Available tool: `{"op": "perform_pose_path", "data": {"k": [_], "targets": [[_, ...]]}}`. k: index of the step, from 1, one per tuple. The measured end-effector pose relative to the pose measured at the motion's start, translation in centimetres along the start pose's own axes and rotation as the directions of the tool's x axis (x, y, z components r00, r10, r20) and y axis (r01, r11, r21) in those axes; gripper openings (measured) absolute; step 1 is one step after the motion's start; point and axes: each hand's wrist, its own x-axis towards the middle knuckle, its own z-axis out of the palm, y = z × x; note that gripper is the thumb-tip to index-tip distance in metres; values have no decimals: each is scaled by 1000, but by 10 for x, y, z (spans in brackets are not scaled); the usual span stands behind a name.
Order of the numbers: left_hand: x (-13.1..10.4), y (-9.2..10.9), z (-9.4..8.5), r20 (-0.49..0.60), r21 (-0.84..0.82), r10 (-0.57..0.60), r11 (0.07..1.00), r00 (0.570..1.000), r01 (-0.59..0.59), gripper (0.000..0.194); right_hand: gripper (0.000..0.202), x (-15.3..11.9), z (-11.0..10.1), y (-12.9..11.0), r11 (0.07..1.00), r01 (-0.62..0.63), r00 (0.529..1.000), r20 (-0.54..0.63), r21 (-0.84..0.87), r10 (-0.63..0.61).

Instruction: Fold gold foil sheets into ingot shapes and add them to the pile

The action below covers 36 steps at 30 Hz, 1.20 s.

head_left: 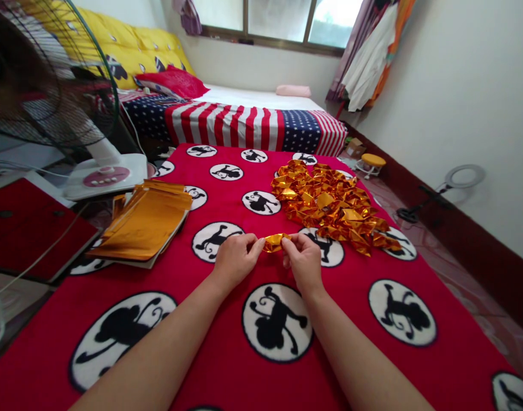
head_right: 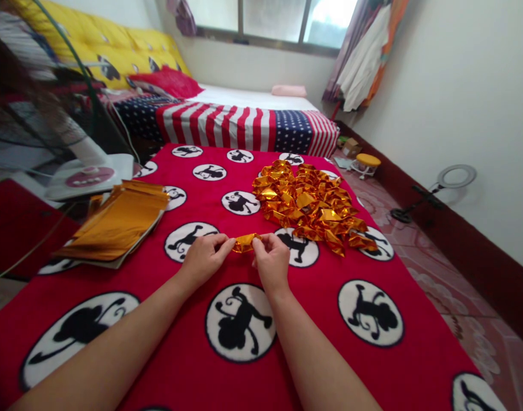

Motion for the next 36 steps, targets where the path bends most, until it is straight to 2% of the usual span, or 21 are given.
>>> {"op": "perform_pose_path", "data": {"k": [5, 8, 15, 19, 22, 28, 36], "targets": [[-5, 4, 1, -11, 135, 21, 991, 1000, -19, 34, 21, 0, 0, -2, 1000, -29, 999, -29, 5, 29], [-6, 4, 1, -32, 174, -5, 985, 999, 11, 35, 21, 0, 0, -1, 999, -27, 999, -32, 21, 28], [-2, 1, 1, -7, 51, -70, 996, 998, 70, 31, 21, 0, -1, 4, 999, 21, 999, 40, 26, -22], [-2, -1, 0, -6, 46, -67, 997, 998, 67, 31, 25, 0, -1, 2, 1000, 29, 996, 83, 11, -30], [-3, -2, -1, 11, 87, -9, 996, 1000, 8, 29, 26, 0, -1, 2, 1000, 16, 997, 75, 16, -18], [-5, -6, -2, 67, 167, 246, 953, 967, -253, 20, 25, 0, -2, 2, 1000, 6, 996, 84, 19, -7], [-2, -10, -4, 66, 38, 341, 938, 938, -343, 22, 25, 0, -3, 2, 999, -4, 996, 91, 40, 0]]}}
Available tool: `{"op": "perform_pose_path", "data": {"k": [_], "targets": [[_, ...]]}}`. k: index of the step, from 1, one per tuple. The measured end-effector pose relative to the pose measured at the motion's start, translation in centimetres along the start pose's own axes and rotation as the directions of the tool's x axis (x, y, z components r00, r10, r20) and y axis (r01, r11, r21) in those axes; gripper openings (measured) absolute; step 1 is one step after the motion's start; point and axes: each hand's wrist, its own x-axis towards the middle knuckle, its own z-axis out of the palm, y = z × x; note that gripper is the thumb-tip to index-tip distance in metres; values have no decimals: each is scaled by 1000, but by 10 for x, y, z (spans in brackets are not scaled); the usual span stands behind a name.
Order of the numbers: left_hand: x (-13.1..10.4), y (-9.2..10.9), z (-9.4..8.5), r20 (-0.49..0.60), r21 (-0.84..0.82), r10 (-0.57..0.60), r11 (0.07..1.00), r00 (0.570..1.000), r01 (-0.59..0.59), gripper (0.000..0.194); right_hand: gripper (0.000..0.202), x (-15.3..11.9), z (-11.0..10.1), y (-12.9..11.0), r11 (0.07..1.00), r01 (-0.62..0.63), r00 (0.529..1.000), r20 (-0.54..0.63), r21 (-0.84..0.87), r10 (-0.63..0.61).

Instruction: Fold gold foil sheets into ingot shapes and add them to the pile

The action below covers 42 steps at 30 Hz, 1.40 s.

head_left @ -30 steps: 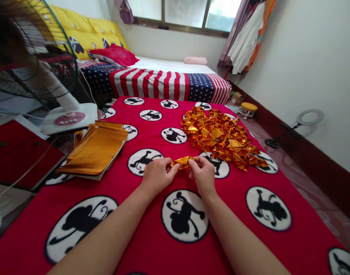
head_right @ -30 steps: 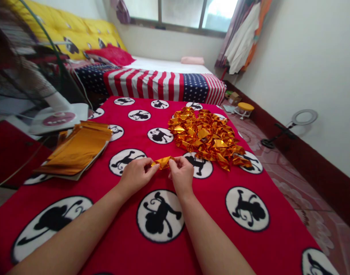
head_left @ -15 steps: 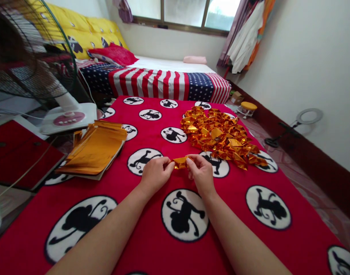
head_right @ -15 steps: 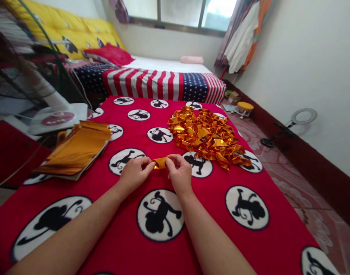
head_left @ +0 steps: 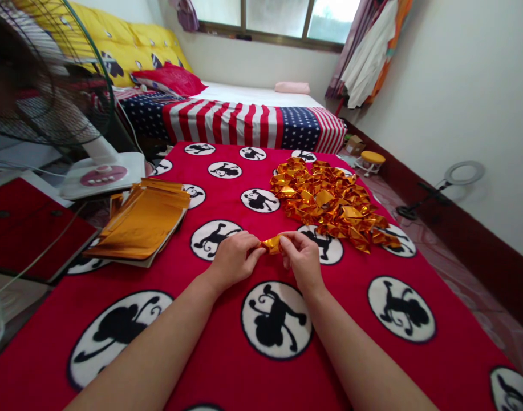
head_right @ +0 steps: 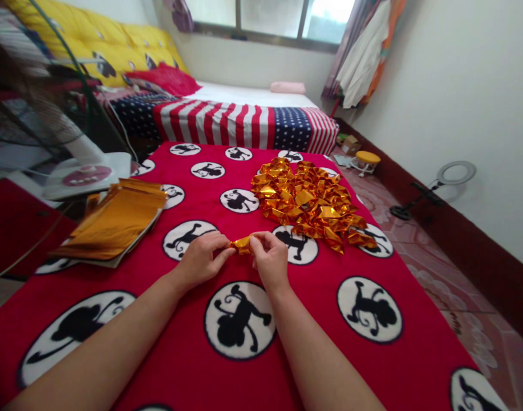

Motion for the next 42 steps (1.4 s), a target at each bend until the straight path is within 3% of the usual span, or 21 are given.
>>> {"op": "perform_pose_path", "data": {"k": [5, 10, 14, 18, 23, 29, 36, 42], "targets": [[-1, 0, 1, 13, 92, 0, 996, 1000, -1, 23, 25, -1, 1, -1, 1000, -14, 1000, -2, 6, 14], [-2, 4, 1, 74, 196, 100, 974, 992, -112, 20, 25, -1, 1, -1, 1000, -18, 1000, 17, -10, 18], [-2, 3, 0, 3, 80, -48, 996, 999, 47, 23, 25, -1, 0, -1, 1000, -24, 1000, 10, 12, 24], [0, -2, 4, -64, -91, -256, 964, 964, 250, 27, 23, 0, 2, -2, 999, -30, 999, 23, 31, 29], [2, -3, 6, -87, -203, -372, 915, 924, 349, 32, 21, -1, 4, 1, 998, -39, 998, 46, 49, 37], [0, 6, 5, -62, -151, -231, 964, 971, 220, 36, 20, -1, 2, 3, 996, -43, 999, 33, 74, 41], [2, 7, 6, -159, -239, -326, 929, 932, 284, 38, 21, -1, 6, 0, 994, -49, 998, 39, 93, 45], [1, 7, 5, -107, -157, -128, 981, 986, 110, 34, 22, -2, 3, -1, 995, -52, 999, 19, 88, 50]]}}
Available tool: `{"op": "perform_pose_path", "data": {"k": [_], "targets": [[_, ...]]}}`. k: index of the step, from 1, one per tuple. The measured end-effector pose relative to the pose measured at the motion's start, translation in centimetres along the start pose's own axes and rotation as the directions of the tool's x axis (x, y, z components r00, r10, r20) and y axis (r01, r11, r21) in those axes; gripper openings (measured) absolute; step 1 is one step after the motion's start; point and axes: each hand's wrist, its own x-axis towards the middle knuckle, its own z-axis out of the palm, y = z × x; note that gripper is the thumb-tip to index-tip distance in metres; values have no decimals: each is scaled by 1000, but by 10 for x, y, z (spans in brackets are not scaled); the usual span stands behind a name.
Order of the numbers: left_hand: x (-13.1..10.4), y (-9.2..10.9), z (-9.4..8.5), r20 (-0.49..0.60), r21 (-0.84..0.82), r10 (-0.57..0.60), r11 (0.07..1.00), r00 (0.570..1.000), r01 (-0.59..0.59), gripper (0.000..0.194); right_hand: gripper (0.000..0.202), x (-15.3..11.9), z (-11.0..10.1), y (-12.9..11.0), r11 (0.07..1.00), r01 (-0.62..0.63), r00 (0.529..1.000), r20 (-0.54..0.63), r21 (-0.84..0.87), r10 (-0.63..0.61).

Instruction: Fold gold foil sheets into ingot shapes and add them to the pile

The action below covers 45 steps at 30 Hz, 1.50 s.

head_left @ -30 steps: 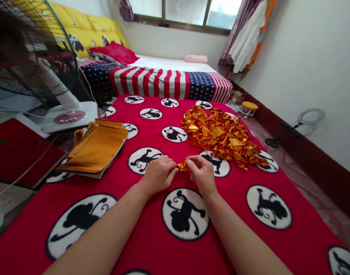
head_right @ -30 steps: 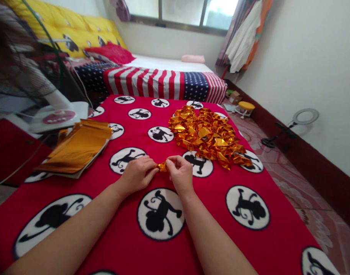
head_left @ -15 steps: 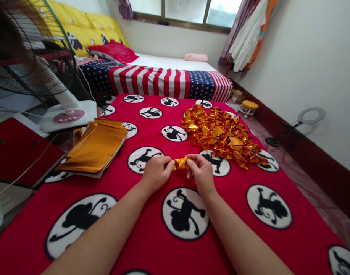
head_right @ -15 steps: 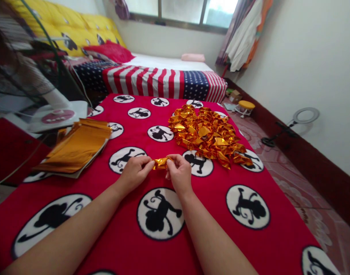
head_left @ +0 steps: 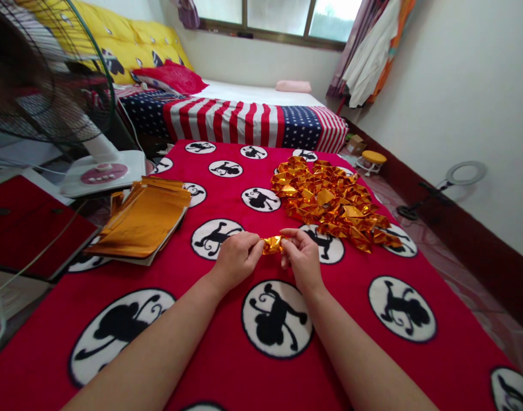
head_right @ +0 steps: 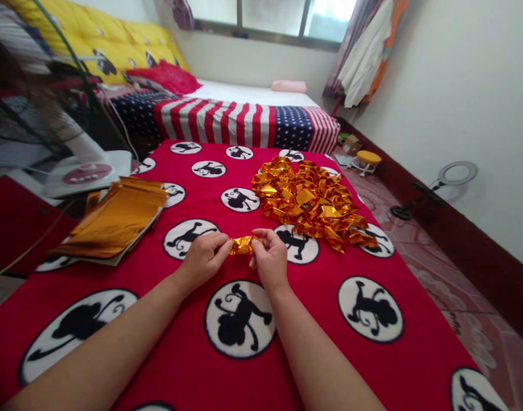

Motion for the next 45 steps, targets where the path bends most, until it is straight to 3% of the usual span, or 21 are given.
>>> {"op": "perform_pose_path", "data": {"k": [6, 12, 17, 22, 30, 36, 42, 45], "targets": [[1, 0, -1, -96, -116, -102, 989, 990, 90, 38, 23, 1, 0, 1, 999, -13, 1000, -10, -39, 13], [1, -1, -1, -167, -100, -205, 977, 964, 190, 38, 21, -2, 2, 1, 974, 51, 998, 41, -223, -43], [2, -1, 1, -161, -21, -266, 964, 951, 266, 42, 20, -5, 5, -1, 973, 73, 997, 33, -219, -67], [2, 0, 2, -144, 12, -263, 964, 954, 267, 45, 21, -4, 7, -2, 979, 61, 998, 13, -195, -60], [1, 1, 2, -214, 23, -231, 970, 949, 242, 46, 34, -4, 7, 1, 924, 97, 995, 64, -369, -79], [-1, 9, 7, -168, 147, -170, 970, 971, 195, 42, 33, -3, 7, 7, 933, 93, 994, -15, -349, -105], [0, 9, 12, -260, -33, -296, 954, 919, 298, 44, 35, -9, 11, 1, 929, 115, 992, 1, -352, -123], [0, 8, 14, -278, -57, -306, 952, 910, 302, 44, 35, -10, 14, -1, 918, 137, 988, -15, -371, -153]]}}
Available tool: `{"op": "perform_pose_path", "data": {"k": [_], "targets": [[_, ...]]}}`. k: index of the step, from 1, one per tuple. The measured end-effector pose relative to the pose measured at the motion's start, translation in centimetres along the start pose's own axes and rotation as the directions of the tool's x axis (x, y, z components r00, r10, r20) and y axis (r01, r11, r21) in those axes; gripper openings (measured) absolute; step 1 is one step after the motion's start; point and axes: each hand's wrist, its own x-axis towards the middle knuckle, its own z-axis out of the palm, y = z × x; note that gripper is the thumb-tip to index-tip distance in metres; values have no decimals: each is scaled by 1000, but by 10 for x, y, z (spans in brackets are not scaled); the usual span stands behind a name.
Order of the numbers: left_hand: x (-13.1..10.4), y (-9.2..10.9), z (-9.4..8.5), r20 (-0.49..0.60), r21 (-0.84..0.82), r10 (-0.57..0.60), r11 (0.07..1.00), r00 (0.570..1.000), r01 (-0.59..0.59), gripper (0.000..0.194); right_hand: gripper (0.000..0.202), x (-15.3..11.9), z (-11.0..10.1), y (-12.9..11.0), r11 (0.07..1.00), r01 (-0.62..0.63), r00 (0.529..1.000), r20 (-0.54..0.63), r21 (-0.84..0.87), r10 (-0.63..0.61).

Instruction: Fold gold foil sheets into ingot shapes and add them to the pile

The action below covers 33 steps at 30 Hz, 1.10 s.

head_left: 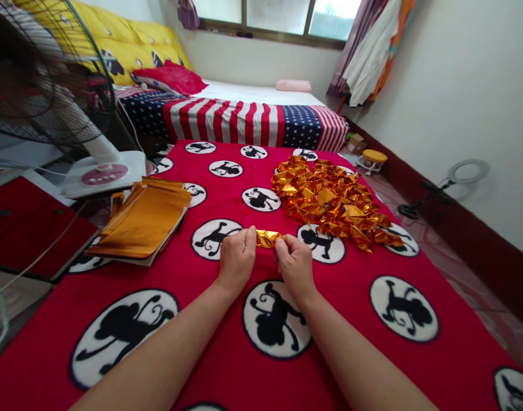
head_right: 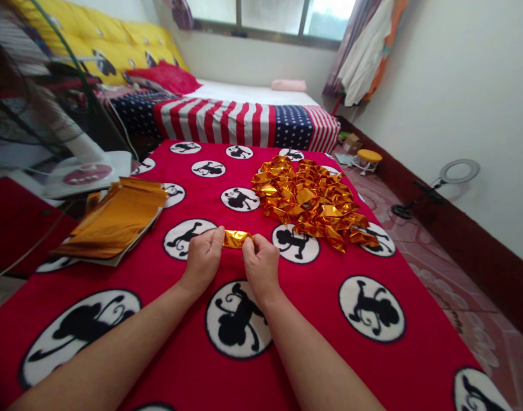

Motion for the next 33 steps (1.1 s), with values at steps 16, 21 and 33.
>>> {"op": "perform_pose_path", "data": {"k": [16, 21, 33], "targets": [[-1, 2, 1, 48, -165, -8, 986, 999, 16, 42, 35, 0, -1, -2, 999, 21, 998, -60, -37, -23], [0, 3, 2, 82, -253, -41, 966, 996, 61, 42, 35, -1, -1, -2, 999, 21, 998, -65, -42, -24], [-4, 4, 3, 83, -102, 44, 994, 996, -36, 41, 34, 1, -2, -3, 999, -4, 995, -103, -36, 1]]}}
